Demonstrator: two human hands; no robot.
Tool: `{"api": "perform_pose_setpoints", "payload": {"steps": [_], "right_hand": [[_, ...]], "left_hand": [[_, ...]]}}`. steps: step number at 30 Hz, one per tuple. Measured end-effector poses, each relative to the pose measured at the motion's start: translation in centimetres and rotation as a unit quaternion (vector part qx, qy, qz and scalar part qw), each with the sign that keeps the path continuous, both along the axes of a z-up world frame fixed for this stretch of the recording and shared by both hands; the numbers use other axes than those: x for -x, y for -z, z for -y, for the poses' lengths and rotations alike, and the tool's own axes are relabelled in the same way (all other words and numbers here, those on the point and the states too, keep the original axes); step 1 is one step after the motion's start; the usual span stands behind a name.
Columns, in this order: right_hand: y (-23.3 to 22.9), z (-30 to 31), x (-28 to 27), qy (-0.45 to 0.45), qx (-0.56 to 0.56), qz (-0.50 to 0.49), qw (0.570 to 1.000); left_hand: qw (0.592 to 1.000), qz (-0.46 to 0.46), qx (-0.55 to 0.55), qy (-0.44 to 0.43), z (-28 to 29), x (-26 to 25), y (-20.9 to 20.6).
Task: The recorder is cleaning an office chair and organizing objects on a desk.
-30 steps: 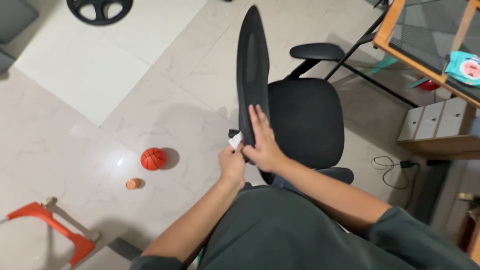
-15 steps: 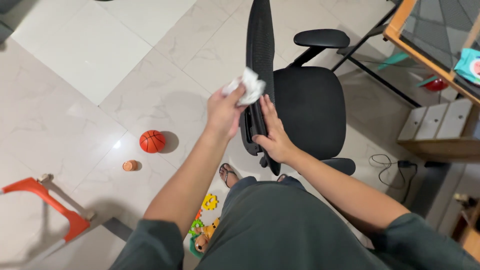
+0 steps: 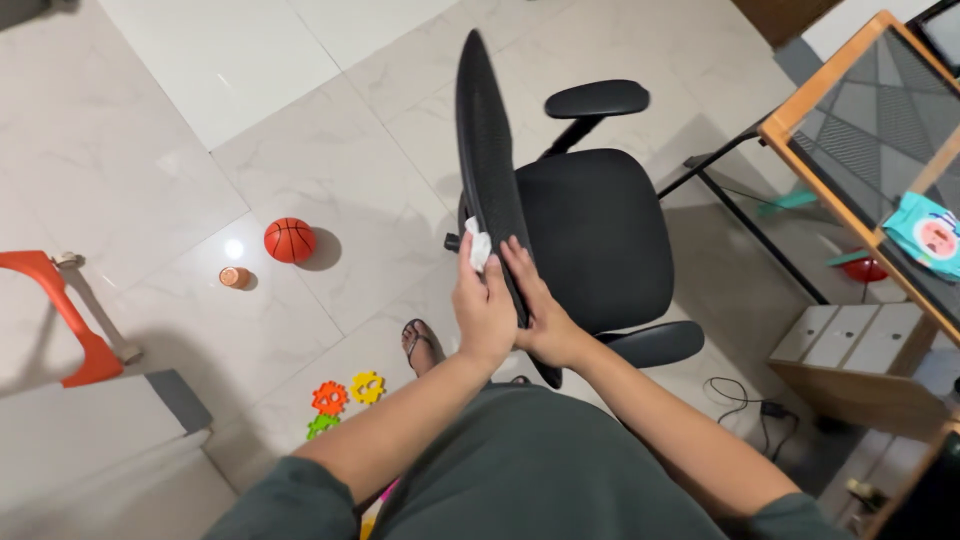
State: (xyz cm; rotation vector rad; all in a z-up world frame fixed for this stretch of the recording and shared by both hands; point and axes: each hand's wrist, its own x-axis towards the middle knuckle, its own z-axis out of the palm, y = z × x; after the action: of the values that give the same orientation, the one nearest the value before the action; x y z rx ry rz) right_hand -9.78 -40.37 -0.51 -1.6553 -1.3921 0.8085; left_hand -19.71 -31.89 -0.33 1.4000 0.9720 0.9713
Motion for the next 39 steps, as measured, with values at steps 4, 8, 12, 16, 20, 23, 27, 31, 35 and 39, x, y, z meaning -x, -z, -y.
{"api": "perform_pose_setpoints", "payload": {"steps": [4, 8, 12, 16, 20, 23, 27, 31, 35, 39], "right_hand": [[-1.7, 4.6, -1.0, -0.06, 0.02, -0.082, 0.995], [-2.5, 9.1, -3.1, -0.11, 0.015, -0.07, 0.991], [-4.3, 12.2, -2.9, -0.096, 0.082, -0.034, 0.991], [-5.2, 14.6, -1.2, 0.028, 0.106, 0.122, 0.986], [-6.2, 15.5, -2.5, 0.032, 0.093, 0.148, 0.984], [-6.6, 16.3, -3.6, 0.039, 0.117, 0.099, 0.987], [-7.8, 15.7, -3.5, 0.023, 0.119, 0.086, 0.989], [-7.5, 15.3, -3.1, 0.046, 0.127, 0.044, 0.99], [-5.4, 15.2, -3.3, 0.042, 0.092, 0.097, 0.99], [-5.2, 14.3, -2.8, 0.051, 0.075, 0.056, 0.994]], "left_hand": [[0.994, 0.074, 0.059, -0.048, -0.3, -1.7, 0.6], [0.988, 0.017, 0.132, -0.08, -9.0, -4.8, -0.4], [0.98, 0.035, 0.178, -0.076, -15.8, -6.3, 2.8], [0.987, 0.095, 0.09, -0.097, -6.2, -3.1, 0.8], [0.968, 0.123, 0.21, -0.066, 0.2, -1.0, 2.4], [0.924, 0.241, 0.286, -0.078, -3.3, -1.9, 5.1], [0.93, 0.243, 0.263, -0.078, -11.9, -3.4, 8.1], [0.943, 0.162, 0.288, -0.043, -18.9, -4.3, 12.1], [0.931, 0.112, 0.347, -0.023, -22.1, -5.9, 12.2], [0.912, 0.092, 0.398, -0.021, -22.7, -6.6, 14.2]]}}
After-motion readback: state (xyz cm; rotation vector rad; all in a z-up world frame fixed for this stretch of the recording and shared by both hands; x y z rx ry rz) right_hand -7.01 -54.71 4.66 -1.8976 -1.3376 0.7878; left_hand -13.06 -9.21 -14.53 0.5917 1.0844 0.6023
